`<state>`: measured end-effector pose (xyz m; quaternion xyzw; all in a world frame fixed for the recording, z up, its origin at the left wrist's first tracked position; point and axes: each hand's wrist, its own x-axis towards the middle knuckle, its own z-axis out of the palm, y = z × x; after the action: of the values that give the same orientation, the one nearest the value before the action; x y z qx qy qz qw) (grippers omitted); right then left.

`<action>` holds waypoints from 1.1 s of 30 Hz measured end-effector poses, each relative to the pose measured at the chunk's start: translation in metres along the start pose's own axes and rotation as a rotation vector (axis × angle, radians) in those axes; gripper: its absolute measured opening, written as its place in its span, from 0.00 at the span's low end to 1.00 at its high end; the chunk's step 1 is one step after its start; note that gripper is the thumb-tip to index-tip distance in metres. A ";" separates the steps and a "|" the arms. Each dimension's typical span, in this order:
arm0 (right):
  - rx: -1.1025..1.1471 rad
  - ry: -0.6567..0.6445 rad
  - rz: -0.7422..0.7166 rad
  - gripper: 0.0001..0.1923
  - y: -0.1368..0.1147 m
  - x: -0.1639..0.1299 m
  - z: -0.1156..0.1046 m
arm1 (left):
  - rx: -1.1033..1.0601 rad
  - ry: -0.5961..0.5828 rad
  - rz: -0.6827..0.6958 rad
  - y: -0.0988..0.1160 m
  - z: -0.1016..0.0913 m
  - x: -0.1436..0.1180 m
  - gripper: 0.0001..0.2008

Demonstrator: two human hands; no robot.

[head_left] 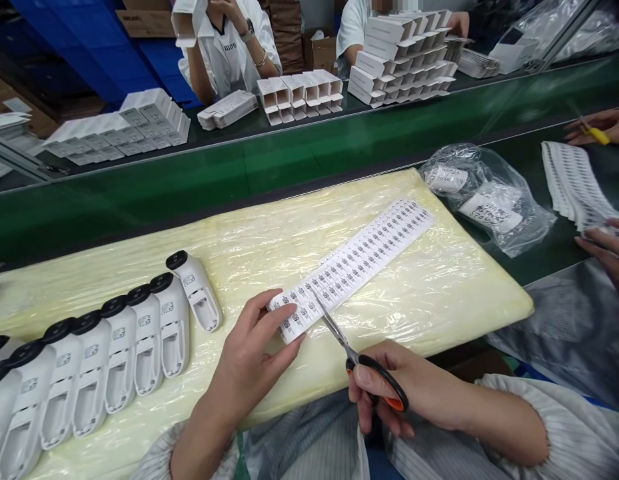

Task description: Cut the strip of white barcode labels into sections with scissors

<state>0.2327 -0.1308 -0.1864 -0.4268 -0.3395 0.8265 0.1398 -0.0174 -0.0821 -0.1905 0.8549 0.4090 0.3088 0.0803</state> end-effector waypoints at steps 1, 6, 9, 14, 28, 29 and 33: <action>0.000 0.005 -0.003 0.39 0.000 0.001 0.000 | -0.002 -0.003 0.003 0.000 0.000 0.000 0.14; 0.009 0.016 -0.007 0.37 -0.002 0.003 -0.001 | -0.003 -0.006 0.004 0.002 -0.001 0.001 0.14; 0.008 0.022 -0.011 0.34 -0.004 0.002 -0.001 | -0.005 -0.005 0.002 0.002 -0.001 0.001 0.14; -0.005 0.030 0.008 0.30 -0.008 0.002 -0.001 | -0.003 0.010 -0.001 0.002 -0.002 0.000 0.15; -0.063 0.074 0.037 0.28 -0.017 0.006 0.002 | -0.013 -0.001 0.020 0.006 -0.001 0.001 0.14; -0.066 0.076 0.028 0.28 -0.018 0.007 0.002 | -0.014 -0.003 0.025 0.006 -0.001 0.001 0.14; -0.067 0.078 0.005 0.28 -0.019 0.007 0.001 | -0.018 -0.003 0.026 0.006 0.000 0.001 0.15</action>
<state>0.2264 -0.1132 -0.1773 -0.4637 -0.3603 0.7978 0.1367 -0.0127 -0.0857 -0.1880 0.8600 0.3949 0.3120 0.0847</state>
